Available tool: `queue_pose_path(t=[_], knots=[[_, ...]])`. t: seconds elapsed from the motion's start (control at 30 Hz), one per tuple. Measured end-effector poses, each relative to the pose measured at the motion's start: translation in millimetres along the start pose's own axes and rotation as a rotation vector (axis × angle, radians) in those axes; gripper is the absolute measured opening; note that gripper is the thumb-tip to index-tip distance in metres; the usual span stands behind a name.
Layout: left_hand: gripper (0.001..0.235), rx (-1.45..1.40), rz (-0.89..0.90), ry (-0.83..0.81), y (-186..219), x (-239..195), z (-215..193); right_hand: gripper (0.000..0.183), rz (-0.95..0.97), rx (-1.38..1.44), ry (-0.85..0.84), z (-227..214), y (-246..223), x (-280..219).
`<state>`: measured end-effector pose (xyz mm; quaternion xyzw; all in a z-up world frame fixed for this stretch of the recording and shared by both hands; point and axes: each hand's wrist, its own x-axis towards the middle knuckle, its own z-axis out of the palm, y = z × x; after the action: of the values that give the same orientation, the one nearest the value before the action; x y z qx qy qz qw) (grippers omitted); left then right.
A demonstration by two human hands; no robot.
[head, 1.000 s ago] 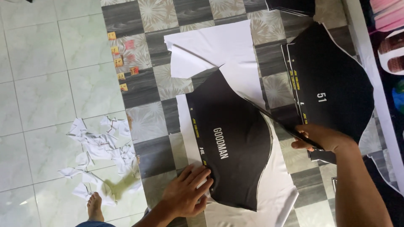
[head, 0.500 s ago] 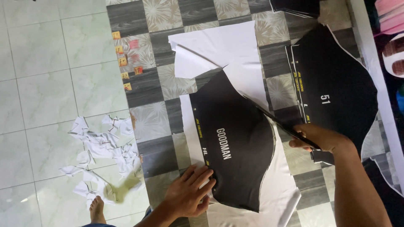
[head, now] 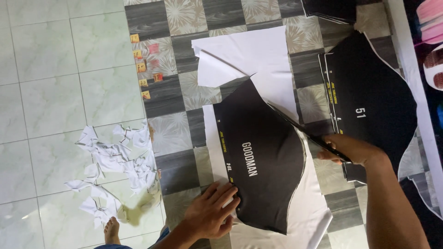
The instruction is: Cutting out fabric pieces following printed patterns using scissors
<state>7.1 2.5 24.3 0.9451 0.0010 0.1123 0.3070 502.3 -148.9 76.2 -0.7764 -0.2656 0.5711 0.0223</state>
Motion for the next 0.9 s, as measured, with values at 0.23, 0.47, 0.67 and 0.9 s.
queue_pose_path(t=[0.23, 0.47, 0.67, 0.9], knots=[[0.051, -0.006, -0.01, 0.026, 1, 2, -4, 0.027, 0.058, 0.077, 0.06, 8, -18, -1], [0.057, 0.002, -0.006, -0.021, -1, 0, 0, 0.032, -0.01, -0.012, 0.036, 8, -15, 9], [0.055, -0.025, -0.009, -0.014, -2, -5, 6, 0.028, -0.055, 0.076, 0.032, 21, -5, 21], [0.054, -0.001, 0.012, 0.016, 0, 0, -3, 0.027, -0.046, 0.036, 0.044, 36, -1, 16]])
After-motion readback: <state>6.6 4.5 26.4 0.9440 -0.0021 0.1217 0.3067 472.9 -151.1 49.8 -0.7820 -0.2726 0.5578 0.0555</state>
